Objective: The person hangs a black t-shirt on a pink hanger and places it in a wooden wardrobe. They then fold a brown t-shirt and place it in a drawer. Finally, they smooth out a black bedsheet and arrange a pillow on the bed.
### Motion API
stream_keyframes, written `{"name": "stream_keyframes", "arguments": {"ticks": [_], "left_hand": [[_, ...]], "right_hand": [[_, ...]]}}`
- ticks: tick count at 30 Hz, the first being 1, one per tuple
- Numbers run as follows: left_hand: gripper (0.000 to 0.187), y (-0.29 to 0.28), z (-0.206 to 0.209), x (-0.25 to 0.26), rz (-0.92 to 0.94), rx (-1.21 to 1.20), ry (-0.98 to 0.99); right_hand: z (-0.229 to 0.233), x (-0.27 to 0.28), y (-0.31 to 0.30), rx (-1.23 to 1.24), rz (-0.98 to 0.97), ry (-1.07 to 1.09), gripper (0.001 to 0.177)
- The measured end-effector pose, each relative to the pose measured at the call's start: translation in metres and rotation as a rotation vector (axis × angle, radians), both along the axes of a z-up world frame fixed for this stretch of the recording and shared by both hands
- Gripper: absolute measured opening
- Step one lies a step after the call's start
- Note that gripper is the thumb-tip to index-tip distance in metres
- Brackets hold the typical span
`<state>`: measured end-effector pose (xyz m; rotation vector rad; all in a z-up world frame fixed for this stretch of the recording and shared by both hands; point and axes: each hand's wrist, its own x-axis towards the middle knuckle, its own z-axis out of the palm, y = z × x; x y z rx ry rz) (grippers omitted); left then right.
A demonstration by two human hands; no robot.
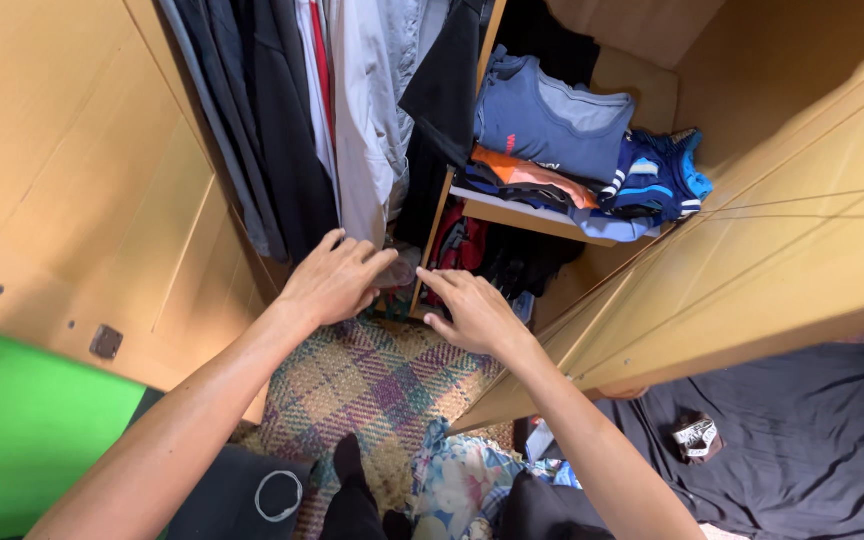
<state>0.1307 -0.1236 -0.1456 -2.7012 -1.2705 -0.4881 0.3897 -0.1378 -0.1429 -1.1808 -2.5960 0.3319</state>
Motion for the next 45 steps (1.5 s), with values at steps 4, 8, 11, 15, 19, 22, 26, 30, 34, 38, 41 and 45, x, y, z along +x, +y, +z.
{"name": "stream_keyframes", "arguments": {"ticks": [4, 8, 11, 15, 19, 22, 26, 30, 34, 38, 41, 45], "left_hand": [[0.051, -0.031, -0.003, 0.011, -0.031, -0.017, -0.020], [0.047, -0.053, 0.000, 0.016, -0.032, -0.014, -0.095], [0.053, -0.068, 0.004, 0.018, -0.014, -0.031, -0.119], [0.061, -0.085, 0.010, 0.019, 0.023, -0.088, -0.108], [0.063, -0.104, 0.017, 0.021, 0.039, -0.101, -0.097], [0.063, -0.124, 0.021, 0.025, 0.024, -0.069, -0.103], [0.064, -0.158, 0.023, 0.032, 0.029, -0.092, -0.079], [0.064, -0.184, 0.032, 0.046, 0.034, -0.110, -0.051], [0.063, -0.216, 0.034, 0.063, 0.021, -0.098, -0.053], [0.063, -0.252, 0.032, 0.076, 0.031, -0.106, -0.059], [0.064, -0.280, 0.032, 0.086, 0.026, -0.118, -0.070], [0.063, -0.309, 0.033, 0.104, 0.021, -0.143, -0.070]], "right_hand": [[0.000, 0.012, -0.027, -0.042, -0.013, -0.039, 0.069], [-0.002, 0.022, -0.043, -0.035, -0.009, -0.021, 0.069], [-0.006, 0.026, -0.049, -0.027, 0.005, -0.042, 0.070], [-0.006, 0.030, -0.063, -0.004, 0.022, -0.030, 0.072], [0.004, 0.032, -0.083, -0.007, 0.009, -0.012, 0.077], [0.007, 0.032, -0.102, -0.008, 0.005, -0.009, 0.077], [0.006, 0.043, -0.136, 0.036, 0.045, 0.021, 0.075], [0.008, 0.057, -0.171, 0.027, 0.051, 0.003, 0.075], [0.009, 0.074, -0.199, 0.037, 0.013, -0.037, 0.075], [0.004, 0.089, -0.232, 0.036, 0.009, -0.039, 0.075], [0.005, 0.106, -0.262, 0.025, 0.013, -0.053, 0.076], [0.007, 0.127, -0.297, -0.010, -0.039, -0.080, 0.076]]}}
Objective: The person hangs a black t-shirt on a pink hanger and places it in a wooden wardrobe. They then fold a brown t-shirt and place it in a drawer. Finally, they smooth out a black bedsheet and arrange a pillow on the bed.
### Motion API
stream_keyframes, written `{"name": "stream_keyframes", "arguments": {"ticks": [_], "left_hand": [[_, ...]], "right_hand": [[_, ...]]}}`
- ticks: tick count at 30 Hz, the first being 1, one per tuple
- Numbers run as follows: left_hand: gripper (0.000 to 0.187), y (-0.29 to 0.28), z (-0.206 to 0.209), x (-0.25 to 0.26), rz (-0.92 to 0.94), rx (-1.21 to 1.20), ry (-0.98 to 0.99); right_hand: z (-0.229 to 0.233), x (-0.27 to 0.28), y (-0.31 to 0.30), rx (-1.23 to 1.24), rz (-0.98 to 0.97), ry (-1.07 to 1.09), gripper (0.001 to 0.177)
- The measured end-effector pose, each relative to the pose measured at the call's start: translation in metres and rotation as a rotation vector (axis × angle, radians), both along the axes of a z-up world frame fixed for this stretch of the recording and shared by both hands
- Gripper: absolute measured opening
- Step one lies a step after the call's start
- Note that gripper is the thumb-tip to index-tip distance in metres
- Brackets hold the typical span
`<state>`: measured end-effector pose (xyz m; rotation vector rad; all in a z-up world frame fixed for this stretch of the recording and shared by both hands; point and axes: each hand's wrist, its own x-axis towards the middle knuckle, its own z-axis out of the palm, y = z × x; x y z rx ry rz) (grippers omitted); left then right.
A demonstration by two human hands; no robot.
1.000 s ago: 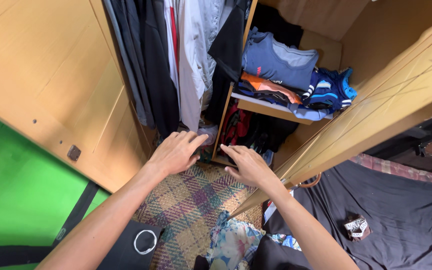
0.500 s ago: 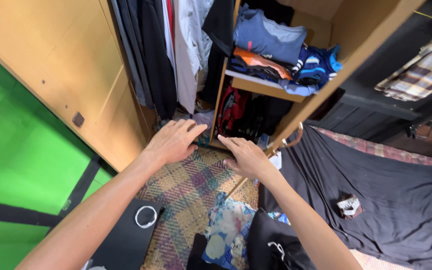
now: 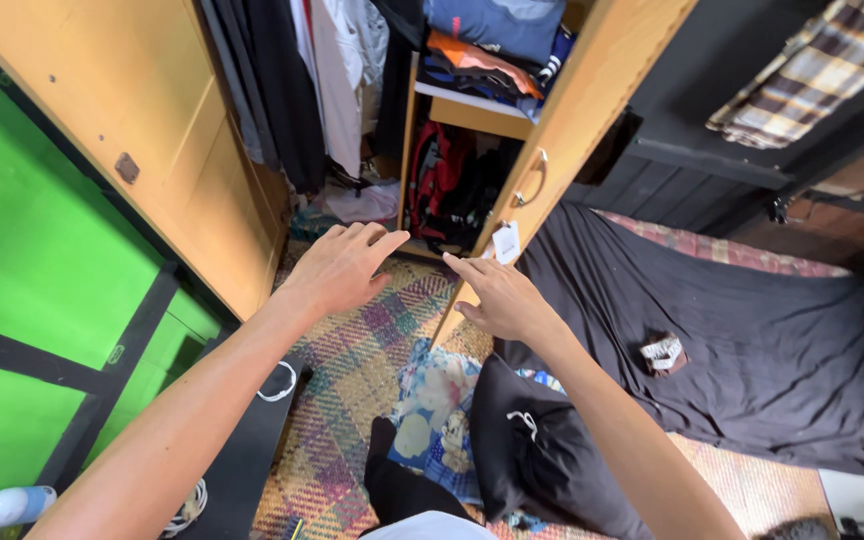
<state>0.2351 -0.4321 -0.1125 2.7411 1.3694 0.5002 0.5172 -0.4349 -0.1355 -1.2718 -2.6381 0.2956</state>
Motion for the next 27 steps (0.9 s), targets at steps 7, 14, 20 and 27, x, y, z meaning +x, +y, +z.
{"name": "stream_keyframes", "arguments": {"ticks": [7, 14, 20, 27], "left_hand": [[0.064, -0.017, 0.004, 0.047, -0.055, -0.014, -0.002], [0.065, -0.031, -0.002, 0.096, -0.157, -0.019, -0.024], [0.064, -0.033, 0.002, 0.152, -0.254, -0.014, -0.006], [0.064, -0.037, -0.012, 0.296, -0.401, -0.067, 0.002]], "right_hand": [[0.006, 0.049, -0.049, 0.017, -0.099, 0.026, 0.071], [-0.004, 0.103, -0.074, 0.048, -0.154, 0.020, 0.074], [-0.008, 0.157, -0.106, 0.004, -0.255, 0.054, 0.074], [0.006, 0.269, -0.175, -0.042, -0.429, 0.044, 0.073]]}}
